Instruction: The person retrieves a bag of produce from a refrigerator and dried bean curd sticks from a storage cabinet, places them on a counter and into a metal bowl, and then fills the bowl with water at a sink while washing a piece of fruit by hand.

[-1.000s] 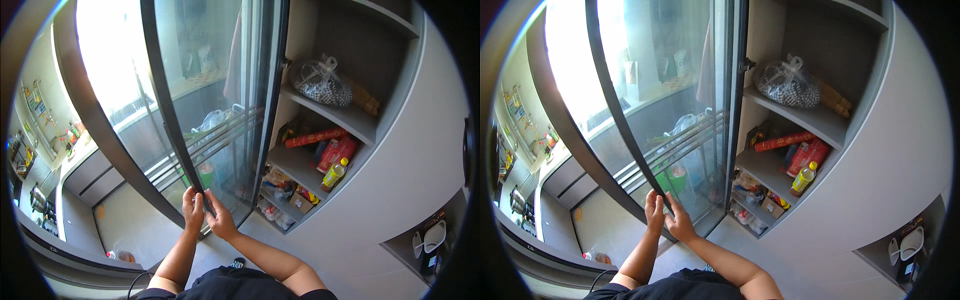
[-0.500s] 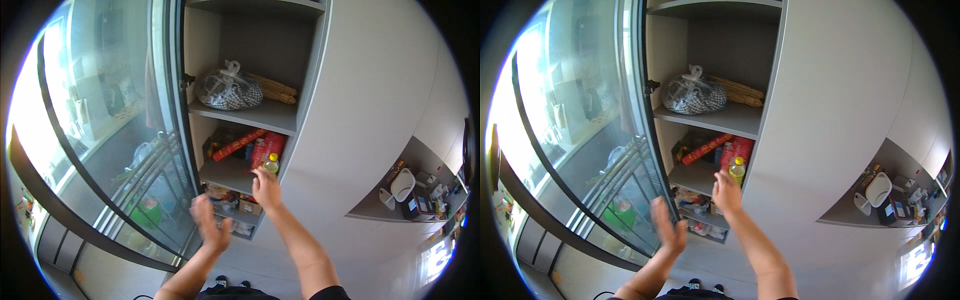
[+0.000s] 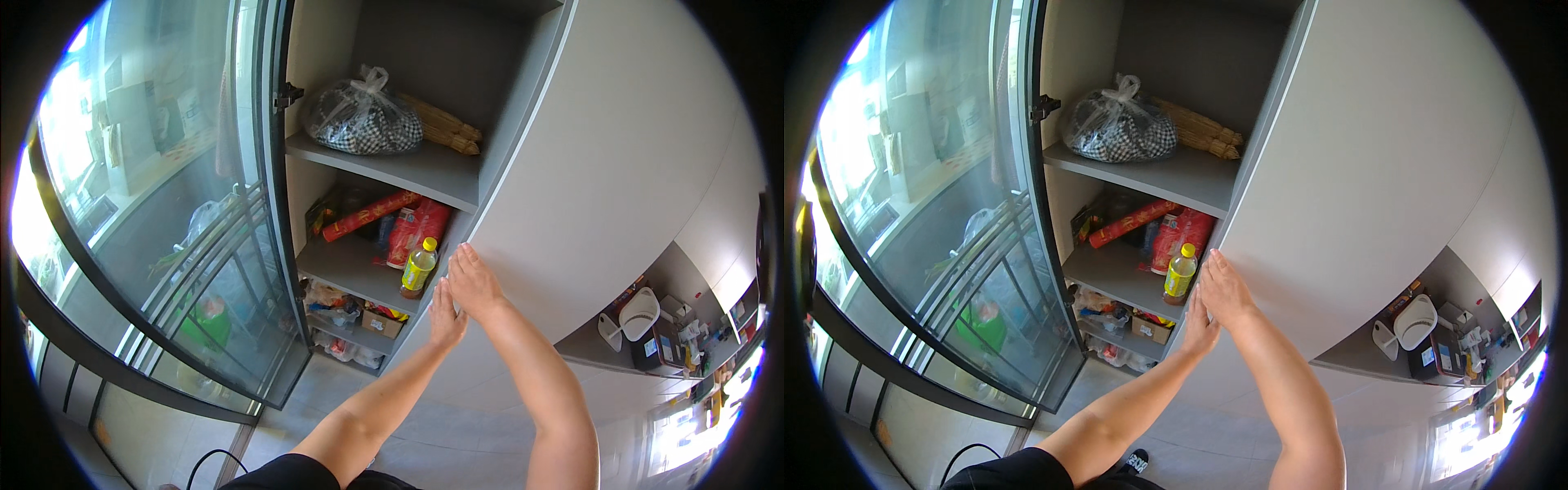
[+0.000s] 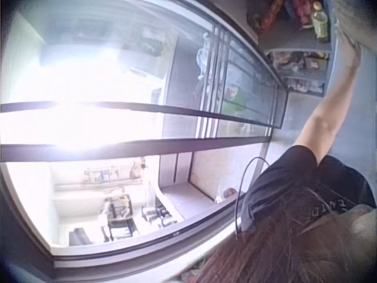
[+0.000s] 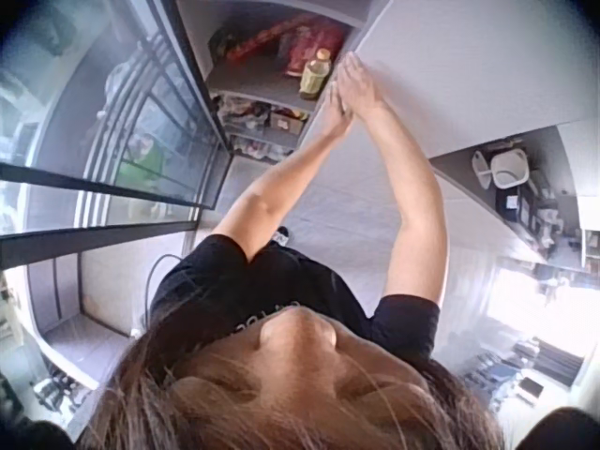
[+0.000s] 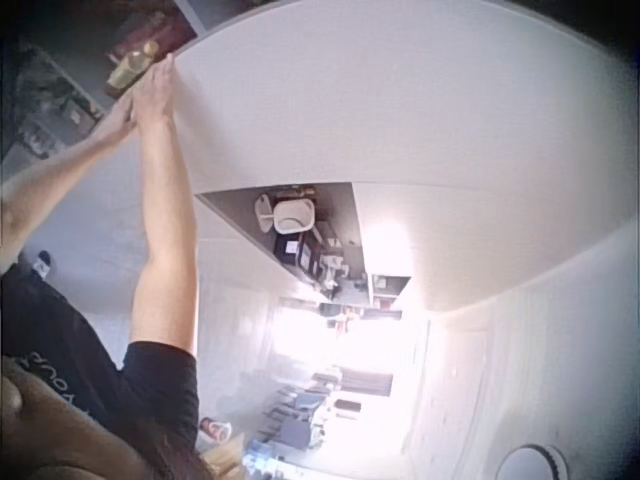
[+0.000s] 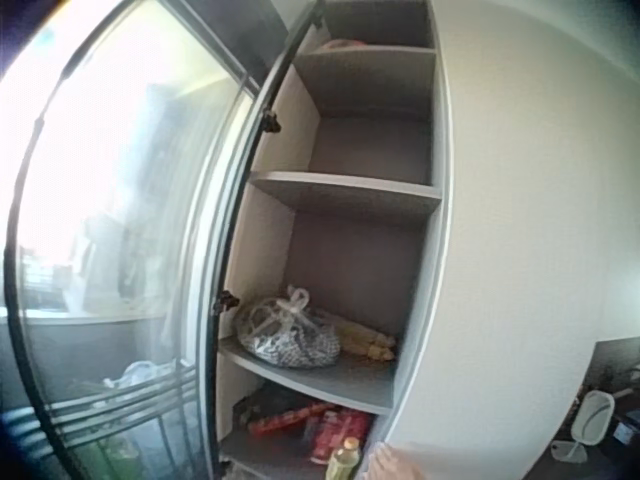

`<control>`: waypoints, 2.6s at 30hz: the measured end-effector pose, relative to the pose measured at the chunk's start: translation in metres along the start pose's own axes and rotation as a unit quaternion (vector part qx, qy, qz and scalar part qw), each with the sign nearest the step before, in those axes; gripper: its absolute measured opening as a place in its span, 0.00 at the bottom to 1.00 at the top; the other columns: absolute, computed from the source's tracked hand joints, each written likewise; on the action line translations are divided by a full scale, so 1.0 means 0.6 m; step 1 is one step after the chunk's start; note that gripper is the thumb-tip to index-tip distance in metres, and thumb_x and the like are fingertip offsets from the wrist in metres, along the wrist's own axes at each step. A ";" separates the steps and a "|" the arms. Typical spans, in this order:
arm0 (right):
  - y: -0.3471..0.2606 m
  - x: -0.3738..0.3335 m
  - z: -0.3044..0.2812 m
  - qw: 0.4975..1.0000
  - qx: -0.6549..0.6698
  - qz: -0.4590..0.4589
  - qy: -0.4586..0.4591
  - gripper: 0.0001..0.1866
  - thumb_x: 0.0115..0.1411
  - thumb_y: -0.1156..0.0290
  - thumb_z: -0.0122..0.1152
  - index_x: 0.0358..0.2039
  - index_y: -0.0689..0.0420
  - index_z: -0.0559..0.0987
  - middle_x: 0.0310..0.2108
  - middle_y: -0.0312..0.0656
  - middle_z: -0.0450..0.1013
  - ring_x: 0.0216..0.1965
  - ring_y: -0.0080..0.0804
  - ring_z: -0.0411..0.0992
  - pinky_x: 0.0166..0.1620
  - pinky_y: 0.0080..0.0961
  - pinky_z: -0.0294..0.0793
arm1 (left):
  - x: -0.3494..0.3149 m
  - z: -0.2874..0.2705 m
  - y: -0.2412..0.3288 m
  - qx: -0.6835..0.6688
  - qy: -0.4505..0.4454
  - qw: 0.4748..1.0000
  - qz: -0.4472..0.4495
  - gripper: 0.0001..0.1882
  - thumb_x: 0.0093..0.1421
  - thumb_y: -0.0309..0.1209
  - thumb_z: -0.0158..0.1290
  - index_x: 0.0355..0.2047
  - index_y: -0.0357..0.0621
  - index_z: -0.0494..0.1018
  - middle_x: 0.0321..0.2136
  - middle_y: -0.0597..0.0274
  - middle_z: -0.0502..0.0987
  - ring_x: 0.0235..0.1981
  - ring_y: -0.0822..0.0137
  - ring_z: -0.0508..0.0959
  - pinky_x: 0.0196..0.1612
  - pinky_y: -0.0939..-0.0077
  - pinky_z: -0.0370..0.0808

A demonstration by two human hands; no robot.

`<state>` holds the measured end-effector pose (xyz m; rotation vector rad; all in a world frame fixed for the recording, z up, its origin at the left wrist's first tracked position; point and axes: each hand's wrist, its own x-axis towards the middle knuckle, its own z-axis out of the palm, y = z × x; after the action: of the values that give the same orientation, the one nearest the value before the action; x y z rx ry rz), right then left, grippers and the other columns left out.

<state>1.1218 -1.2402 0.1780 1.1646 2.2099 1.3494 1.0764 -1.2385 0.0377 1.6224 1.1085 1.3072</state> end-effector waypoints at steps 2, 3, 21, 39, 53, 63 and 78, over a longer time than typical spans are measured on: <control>0.007 0.008 -0.017 0.998 -0.025 -0.036 -0.048 0.19 0.54 0.61 0.48 0.41 0.57 0.77 0.45 0.41 0.69 0.55 0.39 0.59 0.63 0.39 0.40 | 0.006 -0.003 -0.002 -0.009 0.006 1.000 0.003 0.39 0.56 0.40 0.48 0.62 0.43 0.40 0.61 0.50 0.46 0.63 0.51 0.46 0.60 0.45 0.45; 0.008 0.014 -0.022 0.995 -0.037 -0.055 -0.071 0.18 0.54 0.61 0.48 0.40 0.56 0.78 0.44 0.41 0.69 0.55 0.39 0.59 0.63 0.39 0.39 | 0.009 -0.006 -0.004 -0.013 0.009 1.000 0.004 0.39 0.56 0.39 0.48 0.62 0.44 0.41 0.61 0.51 0.47 0.63 0.51 0.47 0.60 0.45 0.44; -0.037 -0.016 -0.137 0.985 0.153 0.027 -0.076 0.09 0.43 0.69 0.55 0.22 0.57 0.81 0.30 0.40 0.70 0.43 0.37 0.64 0.59 0.39 0.52 | -0.093 -0.106 0.034 -0.053 0.025 0.998 0.036 0.08 0.51 0.24 0.50 0.32 0.37 0.66 0.30 0.51 0.68 0.35 0.52 0.67 0.39 0.62 0.64; -0.194 -0.483 -0.365 0.879 0.257 0.391 0.098 0.08 0.50 0.74 0.52 0.32 0.57 0.76 0.55 0.55 0.55 0.59 0.56 0.50 0.59 0.55 0.47 | -0.468 -0.039 0.184 -0.242 -0.302 0.914 0.126 0.16 0.52 0.22 0.52 0.43 0.39 0.72 0.51 0.49 0.65 0.50 0.53 0.68 0.49 0.69 0.68; -0.159 -0.638 -0.293 0.722 0.224 0.590 0.284 0.16 0.49 0.71 0.48 0.38 0.65 0.72 0.59 0.61 0.48 0.60 0.54 0.49 0.55 0.45 0.57 | -0.543 0.154 0.229 -0.241 -0.412 0.855 0.201 0.28 0.52 0.26 0.51 0.54 0.35 0.59 0.52 0.44 0.65 0.53 0.50 0.65 0.56 0.67 0.62; -0.119 -0.610 -0.225 0.710 0.009 0.683 0.172 0.24 0.53 0.60 0.50 0.47 0.63 0.68 0.61 0.60 0.43 0.54 0.58 0.58 0.54 0.48 0.57 | -0.110 0.116 0.030 0.230 -0.095 0.944 0.219 0.33 0.49 0.33 0.54 0.55 0.38 0.56 0.55 0.46 0.59 0.57 0.46 0.57 0.58 0.55 0.54; -0.157 -0.191 0.221 0.667 0.622 0.406 0.059 0.09 0.53 0.77 0.50 0.33 0.59 0.77 0.36 0.47 0.74 0.39 0.45 0.73 0.40 0.34 0.72 | -0.017 0.058 -0.126 0.390 -0.347 0.789 0.325 0.09 0.52 0.29 0.45 0.31 0.42 0.72 0.31 0.57 0.72 0.39 0.58 0.72 0.53 0.54 0.62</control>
<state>1.2295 -1.2701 0.0134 2.7728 2.7749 -0.3432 1.0972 -1.2242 -0.0422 2.9733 0.6242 0.4243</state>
